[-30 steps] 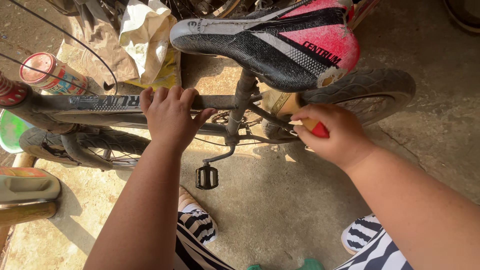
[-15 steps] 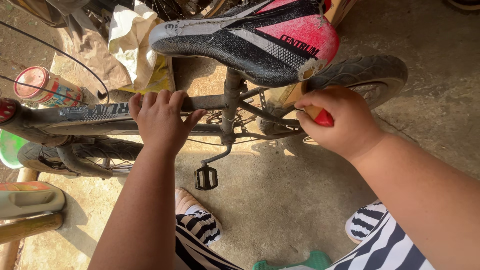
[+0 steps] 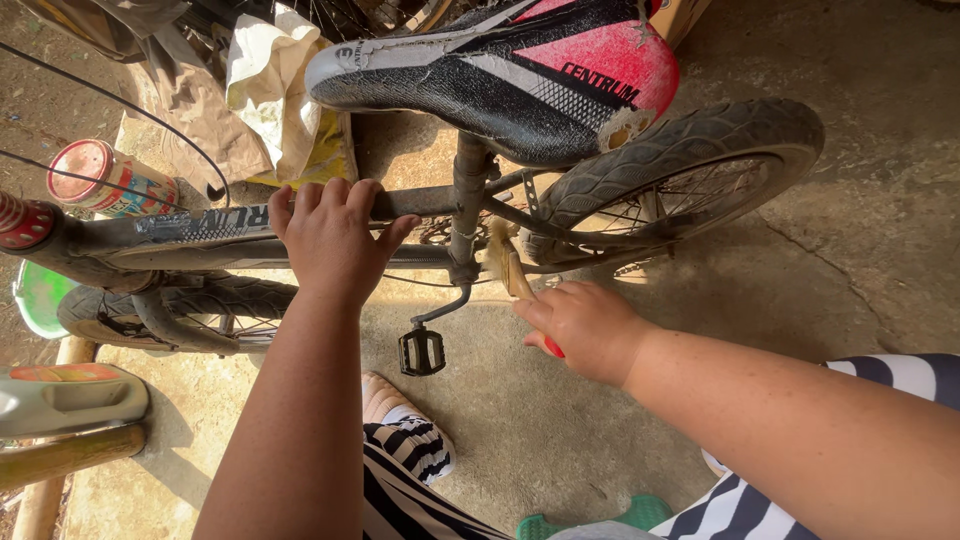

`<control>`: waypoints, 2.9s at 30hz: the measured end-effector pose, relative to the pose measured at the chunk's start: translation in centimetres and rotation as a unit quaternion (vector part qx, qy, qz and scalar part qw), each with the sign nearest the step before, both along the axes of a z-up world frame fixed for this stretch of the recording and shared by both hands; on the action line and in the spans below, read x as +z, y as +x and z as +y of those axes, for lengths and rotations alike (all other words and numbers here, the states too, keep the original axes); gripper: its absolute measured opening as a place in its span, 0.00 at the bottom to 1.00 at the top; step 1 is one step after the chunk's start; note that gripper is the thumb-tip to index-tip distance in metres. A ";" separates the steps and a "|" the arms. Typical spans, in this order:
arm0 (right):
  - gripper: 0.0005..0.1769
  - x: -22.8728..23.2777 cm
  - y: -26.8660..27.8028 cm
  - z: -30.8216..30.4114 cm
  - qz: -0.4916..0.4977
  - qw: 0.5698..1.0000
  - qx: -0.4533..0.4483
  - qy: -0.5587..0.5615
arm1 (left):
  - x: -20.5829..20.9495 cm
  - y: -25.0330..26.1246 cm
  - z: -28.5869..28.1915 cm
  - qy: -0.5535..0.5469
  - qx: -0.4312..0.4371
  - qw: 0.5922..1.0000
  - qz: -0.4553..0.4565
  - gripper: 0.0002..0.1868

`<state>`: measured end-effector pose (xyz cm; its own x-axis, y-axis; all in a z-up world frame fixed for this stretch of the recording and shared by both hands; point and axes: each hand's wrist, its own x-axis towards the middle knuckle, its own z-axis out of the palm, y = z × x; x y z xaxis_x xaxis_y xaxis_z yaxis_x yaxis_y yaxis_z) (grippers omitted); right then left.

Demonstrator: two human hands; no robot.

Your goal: The person uses a brush to scrub the rear wheel, chain, and frame of a bicycle. They hold the bike steady with one hand while brushing with the other, focusing on the rear wheel area throughout the clip.

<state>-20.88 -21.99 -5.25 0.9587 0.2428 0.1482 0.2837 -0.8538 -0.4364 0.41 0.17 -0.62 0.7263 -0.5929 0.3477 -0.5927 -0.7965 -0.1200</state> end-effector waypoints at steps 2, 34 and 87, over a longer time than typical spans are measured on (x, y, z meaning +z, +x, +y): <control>0.22 -1.3 0.0 0.4 -0.047 0.998 -0.016 -0.033 | 0.0 0.0 0.0 0.007 0.002 1.000 0.003 0.31; 0.20 -5.3 0.5 3.5 -0.109 0.984 -0.124 -0.066 | -0.3 0.2 0.2 0.010 -0.007 1.000 -0.014 0.32; 0.14 -3.5 -2.5 2.8 -0.083 0.993 0.050 -0.061 | -1.1 0.3 0.2 -0.067 -0.021 0.997 -0.015 0.27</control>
